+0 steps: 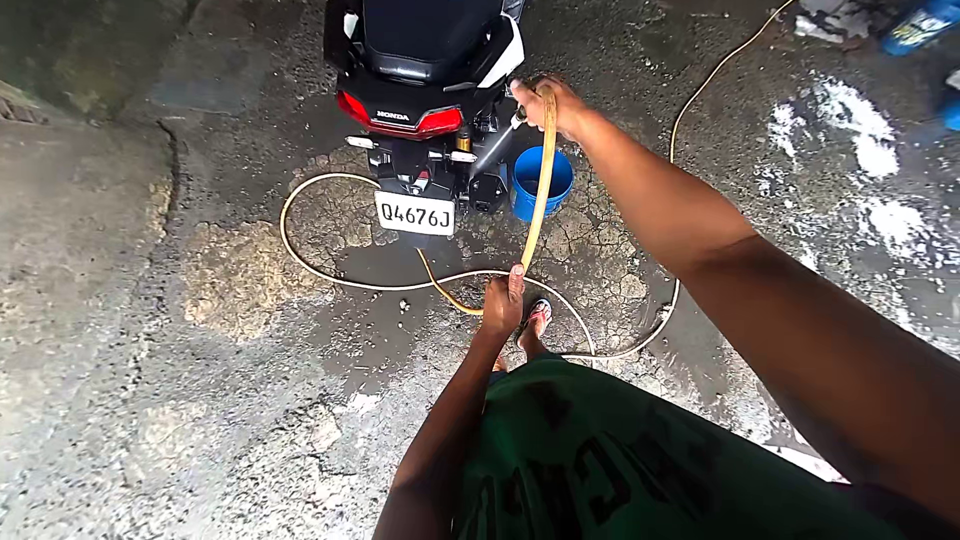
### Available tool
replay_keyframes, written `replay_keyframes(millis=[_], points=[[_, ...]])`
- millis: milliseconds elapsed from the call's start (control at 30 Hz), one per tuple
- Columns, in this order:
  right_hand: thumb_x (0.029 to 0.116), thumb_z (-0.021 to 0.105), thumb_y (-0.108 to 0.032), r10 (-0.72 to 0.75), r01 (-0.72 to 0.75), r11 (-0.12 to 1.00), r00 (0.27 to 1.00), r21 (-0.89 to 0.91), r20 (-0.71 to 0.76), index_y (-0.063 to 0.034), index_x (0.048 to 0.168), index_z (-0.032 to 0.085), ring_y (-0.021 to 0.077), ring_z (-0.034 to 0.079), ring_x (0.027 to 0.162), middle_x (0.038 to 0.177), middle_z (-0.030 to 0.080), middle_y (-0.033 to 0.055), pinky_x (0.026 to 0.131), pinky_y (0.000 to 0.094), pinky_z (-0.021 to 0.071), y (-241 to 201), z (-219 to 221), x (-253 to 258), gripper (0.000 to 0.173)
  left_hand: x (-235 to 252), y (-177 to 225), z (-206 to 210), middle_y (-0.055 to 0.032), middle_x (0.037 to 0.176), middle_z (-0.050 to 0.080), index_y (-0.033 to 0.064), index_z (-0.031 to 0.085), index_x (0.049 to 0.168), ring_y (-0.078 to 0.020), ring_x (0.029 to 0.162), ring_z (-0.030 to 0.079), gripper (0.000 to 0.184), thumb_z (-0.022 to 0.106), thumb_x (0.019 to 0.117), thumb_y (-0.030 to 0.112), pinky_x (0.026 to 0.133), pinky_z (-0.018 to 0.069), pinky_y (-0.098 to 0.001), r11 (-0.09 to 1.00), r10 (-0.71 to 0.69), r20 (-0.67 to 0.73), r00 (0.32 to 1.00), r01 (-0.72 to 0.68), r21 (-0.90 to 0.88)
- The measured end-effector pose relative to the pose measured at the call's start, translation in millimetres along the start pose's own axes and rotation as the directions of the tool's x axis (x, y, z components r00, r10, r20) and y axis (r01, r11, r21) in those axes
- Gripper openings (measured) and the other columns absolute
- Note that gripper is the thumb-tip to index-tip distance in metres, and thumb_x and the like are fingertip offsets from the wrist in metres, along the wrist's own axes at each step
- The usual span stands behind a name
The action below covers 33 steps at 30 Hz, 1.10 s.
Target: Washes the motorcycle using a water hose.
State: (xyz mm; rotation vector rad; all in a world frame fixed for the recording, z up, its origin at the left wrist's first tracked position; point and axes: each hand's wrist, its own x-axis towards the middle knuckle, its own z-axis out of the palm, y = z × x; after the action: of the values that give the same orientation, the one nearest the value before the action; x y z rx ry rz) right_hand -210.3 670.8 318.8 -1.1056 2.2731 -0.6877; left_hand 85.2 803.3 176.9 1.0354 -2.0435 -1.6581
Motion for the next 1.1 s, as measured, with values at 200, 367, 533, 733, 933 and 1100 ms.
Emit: replay_keyframes(millis=[200,367,533,733,933,1100], points=[[0.1067,0.042,-0.053,-0.099,0.108,0.991,0.988,-0.080,0.115,-0.0011,0.099,0.071,0.0291,0.065,0.102,0.106,0.068,0.0176,0.093,0.0529,0.0487,-12,21,-25,0.060,-20,-26,-7,0.0049,0.062,0.049,0.0070,0.061,0.075,-0.0061,0.058,0.051,0.062,0.026,0.1077,0.047,0.060,0.0475,-0.0300,1.000,0.013,0.014,1.000,-0.013,0.013],[0.1075,0.047,-0.040,-0.193,0.206,0.975,0.971,-0.083,0.143,-0.0006,0.099,0.071,0.0323,0.066,0.100,0.102,0.069,0.0194,0.090,0.0555,0.0503,-7,56,-72,0.048,-51,-83,-13,0.0000,0.060,0.051,0.0049,0.061,0.073,-0.0142,0.059,0.054,0.070,0.022,0.1043,0.054,0.061,0.0491,-0.0395,0.992,-0.031,0.069,0.997,0.022,0.124],[0.1045,0.050,-0.022,-0.246,0.245,0.969,0.968,-0.033,-0.051,0.0028,0.115,0.069,0.0363,0.069,0.101,0.103,0.071,0.0221,0.091,0.0548,0.0540,59,143,-137,0.033,-108,-149,-37,-0.0148,0.069,0.061,-0.0026,0.064,0.076,-0.0313,0.073,0.064,0.077,0.017,0.1033,0.052,0.074,0.0525,-0.0543,0.906,-0.311,-0.012,0.950,0.300,0.298],[0.1066,0.049,-0.023,-0.095,0.115,0.987,0.981,0.110,-0.168,-0.0007,0.136,0.059,0.0322,0.069,0.076,0.088,0.070,0.0180,0.071,0.0517,0.0573,108,228,-223,0.038,-164,-189,-70,-0.0265,0.089,0.071,-0.0050,0.066,0.078,-0.0434,0.098,0.070,0.087,0.010,0.1028,0.057,0.088,0.0526,-0.0624,0.713,-0.543,0.025,0.840,0.445,0.542],[0.1043,0.046,-0.024,-0.054,0.059,0.998,0.955,0.009,-0.292,0.0003,0.139,0.059,0.0386,0.060,0.127,0.128,0.067,0.0206,0.110,0.0593,0.0402,127,243,-244,0.044,-180,-188,-74,-0.0276,0.096,0.071,-0.0056,0.068,0.085,-0.0439,0.102,0.069,0.089,0.008,0.1045,0.059,0.090,0.0522,-0.0618,0.640,-0.634,0.039,0.772,0.497,0.586],[0.1089,0.043,-0.029,-0.099,0.092,0.995,0.979,-0.050,-0.177,-0.0024,0.145,0.054,0.0406,0.044,0.145,0.143,0.060,0.0190,0.119,0.0621,0.0289,91,227,-239,0.046,-181,-193,-60,-0.0293,0.097,0.069,-0.0085,0.067,0.090,-0.0437,0.103,0.068,0.090,0.006,0.1041,0.056,0.092,0.0509,-0.0605,0.689,-0.606,0.021,0.795,0.512,0.513]])
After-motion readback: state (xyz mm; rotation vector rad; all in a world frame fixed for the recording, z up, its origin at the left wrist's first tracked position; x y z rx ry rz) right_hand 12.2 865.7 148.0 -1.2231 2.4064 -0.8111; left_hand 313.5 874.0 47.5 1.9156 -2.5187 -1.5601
